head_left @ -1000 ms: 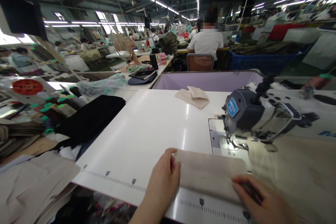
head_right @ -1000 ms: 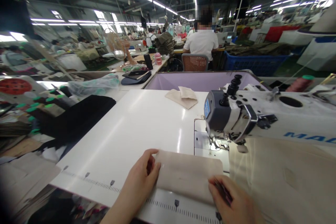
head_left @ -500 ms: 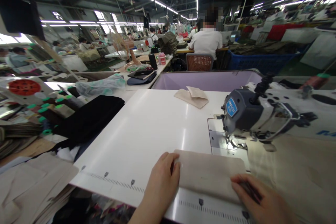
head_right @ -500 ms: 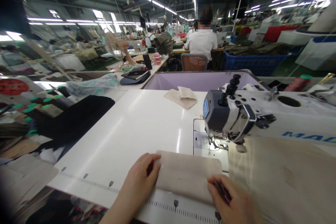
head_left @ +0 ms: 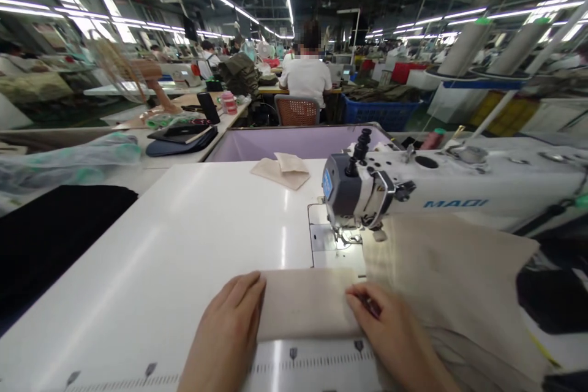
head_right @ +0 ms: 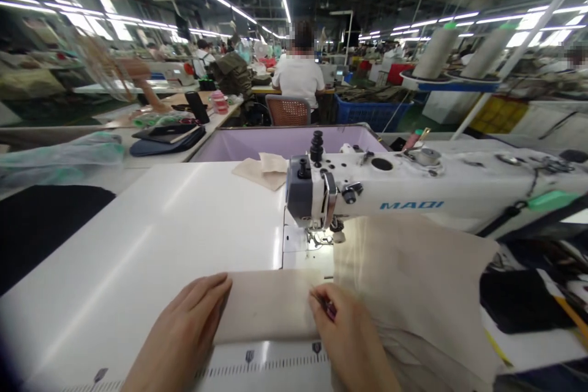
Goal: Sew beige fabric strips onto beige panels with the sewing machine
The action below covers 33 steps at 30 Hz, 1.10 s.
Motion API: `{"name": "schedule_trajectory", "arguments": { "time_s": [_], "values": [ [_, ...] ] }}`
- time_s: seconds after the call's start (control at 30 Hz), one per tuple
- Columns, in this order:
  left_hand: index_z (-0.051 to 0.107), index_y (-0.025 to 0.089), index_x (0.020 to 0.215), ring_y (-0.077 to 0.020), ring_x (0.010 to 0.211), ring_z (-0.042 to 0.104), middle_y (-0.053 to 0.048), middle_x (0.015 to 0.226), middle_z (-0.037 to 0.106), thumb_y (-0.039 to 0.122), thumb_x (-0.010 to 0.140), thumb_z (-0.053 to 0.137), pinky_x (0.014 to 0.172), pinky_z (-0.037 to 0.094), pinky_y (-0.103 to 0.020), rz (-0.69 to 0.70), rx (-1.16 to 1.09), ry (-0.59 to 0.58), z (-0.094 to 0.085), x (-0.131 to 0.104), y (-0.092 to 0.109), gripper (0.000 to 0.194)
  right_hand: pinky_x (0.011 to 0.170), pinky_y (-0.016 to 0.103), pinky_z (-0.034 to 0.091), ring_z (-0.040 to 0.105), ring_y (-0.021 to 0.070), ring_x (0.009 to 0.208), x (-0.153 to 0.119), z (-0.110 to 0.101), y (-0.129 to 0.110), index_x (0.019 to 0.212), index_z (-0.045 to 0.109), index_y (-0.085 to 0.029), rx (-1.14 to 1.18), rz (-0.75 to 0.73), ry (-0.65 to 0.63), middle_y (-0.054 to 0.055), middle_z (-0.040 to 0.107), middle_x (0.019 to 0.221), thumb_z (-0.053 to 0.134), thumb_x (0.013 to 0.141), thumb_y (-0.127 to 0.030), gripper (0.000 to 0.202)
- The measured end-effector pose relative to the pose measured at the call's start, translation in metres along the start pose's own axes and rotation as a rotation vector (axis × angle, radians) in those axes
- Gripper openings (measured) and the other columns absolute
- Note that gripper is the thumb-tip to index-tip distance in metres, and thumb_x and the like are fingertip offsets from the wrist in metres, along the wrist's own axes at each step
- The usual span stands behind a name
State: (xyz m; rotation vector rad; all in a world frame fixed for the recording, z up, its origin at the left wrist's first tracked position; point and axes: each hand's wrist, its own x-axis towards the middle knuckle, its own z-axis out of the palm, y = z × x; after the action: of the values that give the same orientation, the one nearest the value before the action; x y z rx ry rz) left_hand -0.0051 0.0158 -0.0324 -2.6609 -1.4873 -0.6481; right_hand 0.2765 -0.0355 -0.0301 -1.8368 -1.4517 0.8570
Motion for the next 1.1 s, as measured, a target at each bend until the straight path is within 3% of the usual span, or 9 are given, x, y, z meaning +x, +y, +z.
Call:
{"name": "schedule_trajectory", "arguments": {
  "time_s": [0.27,0.43,0.57,0.63,0.73,0.83,0.9,1.0,1.1],
  "values": [
    [0.07,0.02,0.123,-0.0298,0.108,0.068,-0.011,0.123,0.071,0.03,0.102,0.04,0.091,0.061,-0.044,0.006,0.014,0.022,-0.002,0.0,-0.002,0.038,0.068,0.029,0.047,0.068,0.0213,0.076,0.002,-0.003,-0.002,0.085,0.073,-0.022,0.001,0.027,-0.048,0.002,0.075,0.083,0.051,0.091,-0.043,0.031],
    [0.069,0.021,0.124,-0.0295,0.107,0.068,-0.01,0.123,0.07,0.028,0.101,0.042,0.091,0.061,-0.043,0.007,0.023,0.024,0.0,0.0,-0.001,0.036,0.069,0.03,0.046,0.067,0.0213,0.077,0.004,-0.004,-0.003,0.085,0.072,-0.022,-0.03,0.021,-0.071,0.002,0.074,0.082,0.049,0.093,-0.039,0.03],
    [0.068,0.018,0.122,-0.0309,0.111,0.065,-0.012,0.124,0.069,0.022,0.1,0.041,0.093,0.059,-0.045,0.093,0.082,0.058,0.001,0.001,-0.004,0.035,0.069,0.029,0.046,0.067,0.0208,0.078,0.005,-0.005,-0.01,0.086,0.071,-0.022,-0.132,0.002,-0.082,0.003,0.073,0.083,0.049,0.095,-0.032,0.026],
    [0.066,0.019,0.124,-0.0294,0.112,0.065,-0.011,0.125,0.069,0.017,0.099,0.04,0.093,0.058,-0.043,0.18,0.098,0.016,-0.001,0.003,-0.006,0.037,0.069,0.03,0.046,0.067,0.0205,0.078,0.004,-0.007,-0.014,0.086,0.071,-0.022,-0.247,-0.024,-0.082,0.003,0.071,0.084,0.049,0.096,-0.029,0.025],
    [0.064,0.021,0.127,-0.0264,0.109,0.066,-0.008,0.123,0.07,0.011,0.097,0.037,0.09,0.058,-0.04,0.261,0.122,-0.136,-0.006,0.011,-0.005,0.042,0.071,0.03,0.048,0.067,0.0203,0.082,0.003,-0.013,-0.017,0.092,0.072,-0.022,-0.417,-0.154,-0.101,0.005,0.069,0.096,0.053,0.091,-0.017,0.019],
    [0.065,0.018,0.123,-0.0291,0.108,0.067,-0.011,0.119,0.071,0.013,0.099,0.038,0.088,0.059,-0.044,0.208,0.195,-0.281,-0.011,0.034,0.004,0.036,0.079,0.031,0.051,0.067,0.0232,0.101,0.005,-0.018,-0.014,0.104,0.071,-0.023,-0.501,-0.315,-0.143,0.007,0.065,0.12,0.055,0.08,-0.003,0.035],
    [0.064,0.016,0.123,-0.031,0.105,0.068,-0.013,0.116,0.071,0.024,0.102,0.043,0.085,0.058,-0.047,0.13,0.213,-0.351,-0.012,0.057,0.015,0.03,0.082,0.033,0.053,0.066,0.0241,0.106,0.009,-0.018,-0.01,0.109,0.069,-0.022,-0.524,-0.366,-0.16,0.007,0.063,0.128,0.054,0.078,0.0,0.041],
    [0.054,0.017,0.137,-0.0321,0.113,0.065,-0.014,0.121,0.069,0.039,0.102,0.053,0.094,0.055,-0.049,0.061,0.186,-0.383,-0.005,0.099,0.03,0.042,0.08,0.033,0.055,0.068,0.0232,0.1,0.013,-0.012,-0.007,0.11,0.067,-0.02,-0.552,-0.372,-0.124,0.006,0.066,0.121,0.052,0.082,-0.002,0.036],
    [0.055,0.02,0.135,-0.0344,0.13,0.055,-0.015,0.138,0.06,0.043,0.101,0.055,0.11,0.039,-0.061,0.143,0.132,-0.374,0.011,0.138,0.034,0.041,0.079,0.031,0.055,0.069,0.0229,0.099,0.015,-0.004,-0.007,0.108,0.067,-0.022,-0.573,-0.367,-0.043,0.006,0.066,0.121,0.054,0.083,-0.004,0.033]
  ]
}}
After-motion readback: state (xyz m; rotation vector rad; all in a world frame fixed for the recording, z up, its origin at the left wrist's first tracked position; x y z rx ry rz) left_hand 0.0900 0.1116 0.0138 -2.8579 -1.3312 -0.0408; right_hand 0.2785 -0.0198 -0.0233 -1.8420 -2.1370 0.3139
